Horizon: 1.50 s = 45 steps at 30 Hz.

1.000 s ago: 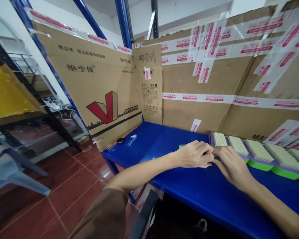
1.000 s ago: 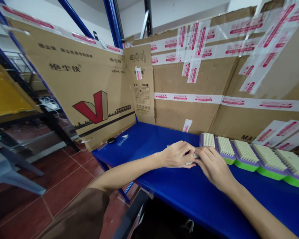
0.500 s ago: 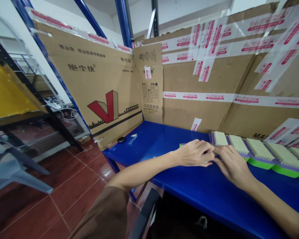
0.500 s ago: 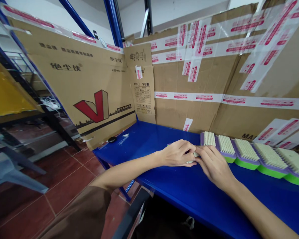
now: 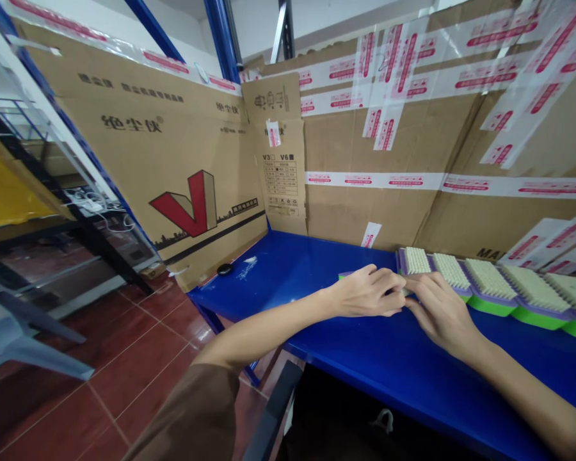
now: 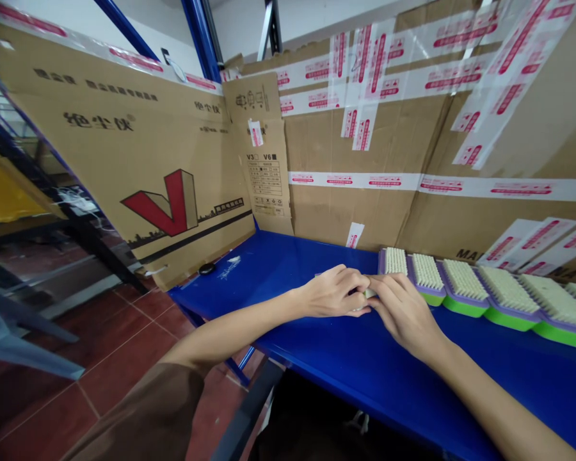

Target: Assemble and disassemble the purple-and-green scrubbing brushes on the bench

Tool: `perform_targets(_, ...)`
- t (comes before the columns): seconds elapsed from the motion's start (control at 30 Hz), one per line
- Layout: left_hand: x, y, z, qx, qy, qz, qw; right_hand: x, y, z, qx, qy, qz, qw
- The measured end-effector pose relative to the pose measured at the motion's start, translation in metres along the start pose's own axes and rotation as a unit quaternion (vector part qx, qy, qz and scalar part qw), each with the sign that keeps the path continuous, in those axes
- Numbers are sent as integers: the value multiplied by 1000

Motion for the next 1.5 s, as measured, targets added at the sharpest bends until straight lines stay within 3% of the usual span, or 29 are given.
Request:
perform_targets(0.1,1,1,1,-9,13,-23,1000,1,2,2,-1,6,1,1000)
perform_targets(0.23,1,0,4,-14,7,-13,1000,1,4,2,-3,4,1,1000)
perform_targets(0.5,-14,-9,3,39,-87,-31,995,-1,-1,-3,1,-15,-18,1000)
perform_targets(0.73,-22,-14,-1,127,-221,-95,962,-2,-6,-9,-49,6,-34,998)
perform_targets(0.97,-24,-13,4,172,-296,-101,934,-3,-7,-12,-103,30,-38,994)
perform_targets(1.03,-25,-13,7,212,-321,-78,920,-2,-6,-13,-113,36,-34,992)
perform_targets(1.13,-26,-16,12,289,-340,15,895,-2,-6,-13,-131,43,-26,990)
perform_targets(1.23,-27,-19,15,320,-330,82,884,-1,-5,-14,-148,47,-26,987)
perform_targets(1.5,-31,-22,21,328,-354,86,872,-3,-5,-15,-206,80,-48,974)
Point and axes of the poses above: each hand's wrist, its own y-axis towards the middle knuckle, its own x-axis out of the back of the hand, z = x × y, the point moved 1 cm from there along y, towards the middle knuckle, and after that the axes turned 2 degrees about -z, right-handed, at the moved point
